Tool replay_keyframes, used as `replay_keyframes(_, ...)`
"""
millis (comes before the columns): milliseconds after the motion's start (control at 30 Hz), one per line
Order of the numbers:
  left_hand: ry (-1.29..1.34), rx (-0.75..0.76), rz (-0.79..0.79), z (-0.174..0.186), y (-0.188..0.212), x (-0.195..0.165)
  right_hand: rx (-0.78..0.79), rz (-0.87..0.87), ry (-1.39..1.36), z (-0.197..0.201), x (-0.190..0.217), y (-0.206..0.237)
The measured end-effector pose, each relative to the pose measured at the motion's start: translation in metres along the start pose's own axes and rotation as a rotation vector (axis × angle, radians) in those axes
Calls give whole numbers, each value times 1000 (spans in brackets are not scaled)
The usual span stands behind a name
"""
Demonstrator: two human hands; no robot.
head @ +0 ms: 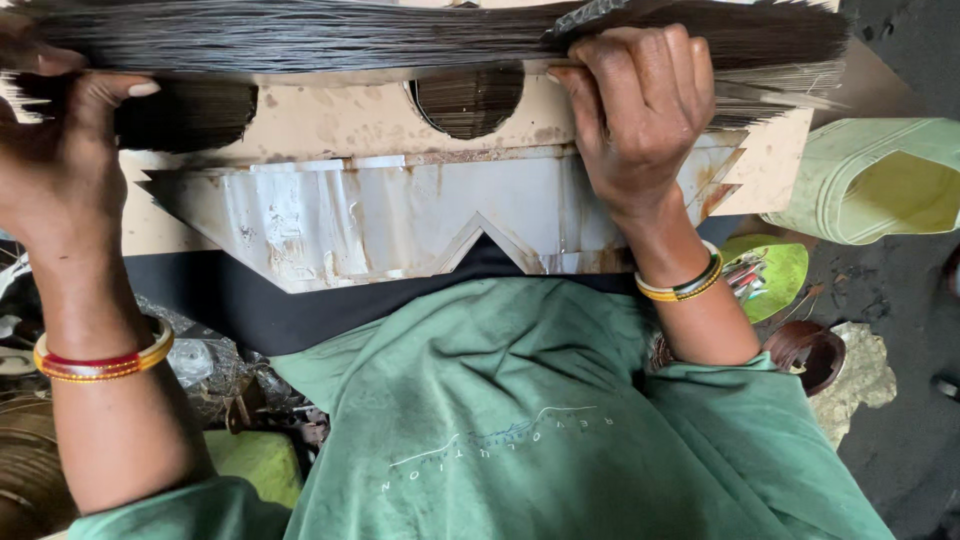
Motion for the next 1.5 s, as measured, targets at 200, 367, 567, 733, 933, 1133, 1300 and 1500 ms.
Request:
replay_keyframes(200, -95, -3, 19, -3, 7, 9, -33, -26, 68, -5, 1, 9)
replay_keyframes(367, -259, 95, 9, -4, -40, -73, -25, -78, 60, -10, 1, 11)
replay_keyframes(567, -431, 161, -355, -101, -99, -193, -56, -116, 69, -10, 1, 8)
replay_keyframes(733, -445, 42, -354, -147, -95, -192, -51, -120, 102, -9, 1, 9)
replay_keyframes(933, -348, -46, -298, -145, -102, -187, -64, -156, 109, -14, -2, 7)
replay_keyframes(1133, -326, -29, -307, -149, -103, -184, -53, -137, 70, -18, -7, 13)
replay_keyframes(1300, -336, -109, -413, -145, -93, -192, -82, -80, 95, -16, 0, 22)
replay_keyframes(1500, -364, -85, -359, -151, -94, -183, -116, -94, 103, -19, -5, 17)
Point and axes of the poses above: each hand's wrist, its own y-axis away from the middle knuckle, its own z-axis out of the back of the hand, x = y × z, the point moved 8 cm from there along -y, towards the middle knuckle, and after that the axes turned 6 degrees about y, right-handed, at the moved point
